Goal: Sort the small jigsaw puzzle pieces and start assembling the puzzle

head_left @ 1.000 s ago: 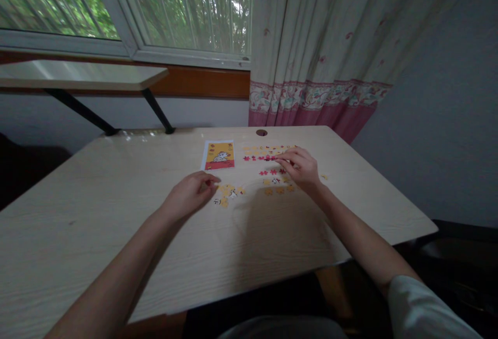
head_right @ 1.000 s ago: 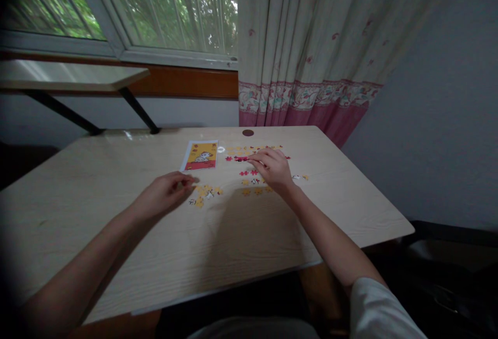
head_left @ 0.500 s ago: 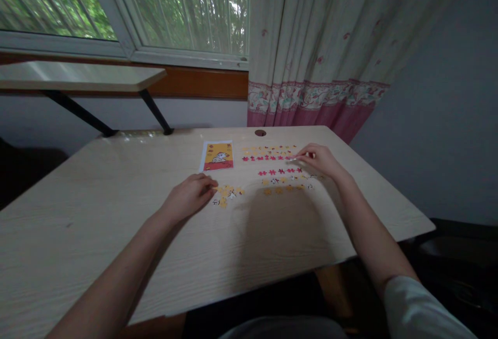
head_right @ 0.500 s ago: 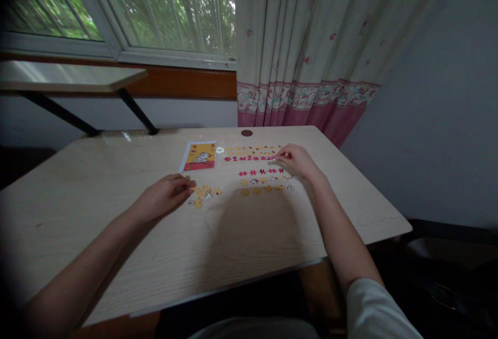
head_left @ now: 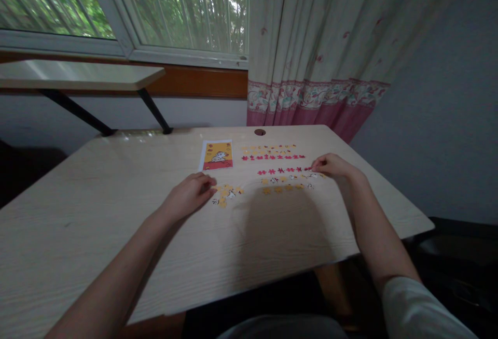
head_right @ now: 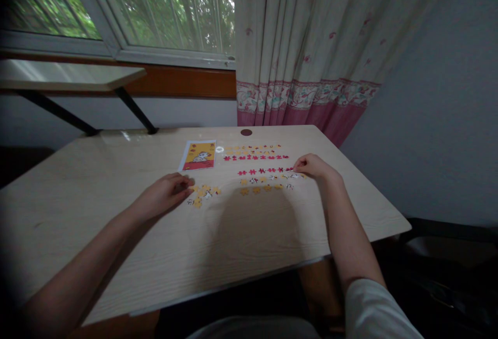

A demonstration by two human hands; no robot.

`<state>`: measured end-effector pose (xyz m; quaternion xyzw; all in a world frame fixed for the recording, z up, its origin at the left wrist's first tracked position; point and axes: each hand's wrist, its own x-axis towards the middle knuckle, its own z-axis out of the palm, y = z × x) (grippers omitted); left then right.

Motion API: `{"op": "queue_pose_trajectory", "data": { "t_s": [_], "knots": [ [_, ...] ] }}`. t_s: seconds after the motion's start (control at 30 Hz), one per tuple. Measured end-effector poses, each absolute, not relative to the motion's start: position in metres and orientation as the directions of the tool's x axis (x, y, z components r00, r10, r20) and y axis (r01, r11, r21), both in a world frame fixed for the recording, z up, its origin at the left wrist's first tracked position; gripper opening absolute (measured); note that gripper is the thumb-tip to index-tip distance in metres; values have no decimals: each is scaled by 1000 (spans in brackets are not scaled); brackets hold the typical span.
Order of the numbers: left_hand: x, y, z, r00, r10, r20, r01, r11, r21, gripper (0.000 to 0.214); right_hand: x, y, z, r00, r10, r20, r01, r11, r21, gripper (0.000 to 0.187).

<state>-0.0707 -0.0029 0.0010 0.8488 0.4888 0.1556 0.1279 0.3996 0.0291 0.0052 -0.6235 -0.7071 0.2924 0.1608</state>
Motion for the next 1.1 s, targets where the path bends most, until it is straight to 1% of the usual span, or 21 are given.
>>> {"op": "queue_pose_trajectory", "data": {
  "t_s": [0.13, 0.23, 0.33, 0.5, 0.57, 0.67, 0.7, 0.77, 0.83, 0.9, 0.93, 1.0, 1.1],
  "knots": [
    [-71, -3, 1, 484, 863, 149, 770, -500, 396, 25, 399, 28, 9, -157, 974, -161, 830, 42, -557, 22],
    [-70, -3, 0, 493, 856, 152, 761, -509, 402, 22, 398, 27, 13, -141, 978, -155, 860, 43, -509, 23],
    [-70, 0, -2, 510, 846, 154, 744, -524, 415, 20, 393, 26, 15, -114, 990, -85, 873, 59, -484, 26],
    [-70, 2, -4, 505, 849, 159, 723, -516, 460, 17, 372, 25, 16, -98, 994, 42, 862, 106, -496, 28],
    [-70, 1, -1, 491, 859, 148, 728, -497, 472, 14, 358, 24, 18, -132, 988, 79, 847, 154, -509, 27],
    [-67, -3, 4, 455, 881, 130, 737, -454, 501, 14, 331, 20, 22, -226, 966, 128, 815, 260, -518, 26],
    [-66, -4, 5, 439, 889, 128, 729, -436, 528, 15, 320, 18, 23, -266, 952, 152, 804, 306, -509, 25],
    [-61, -7, 5, 385, 914, 129, 677, -375, 633, 18, 297, 14, 23, -353, 914, 202, 779, 406, -477, 22],
    [-53, -10, 5, 301, 946, 122, 560, -279, 780, 22, 272, 7, 21, -442, 865, 238, 747, 502, -437, 19],
    [-44, -14, 4, 247, 966, 81, 395, -177, 902, 27, 247, -2, 16, -508, 802, 314, 689, 597, -411, 17],
    [-40, -16, 4, 253, 966, 58, 322, -141, 936, 28, 236, -7, 13, -543, 760, 358, 645, 650, -402, 17],
    [-32, -20, 5, 300, 954, 23, 234, -97, 967, 28, 216, -17, 8, -558, 702, 442, 599, 710, -371, 17],
    [-24, -26, 7, 360, 933, 16, 184, -88, 979, 27, 199, -29, 4, -556, 650, 518, 573, 752, -327, 16]
  ]
}}
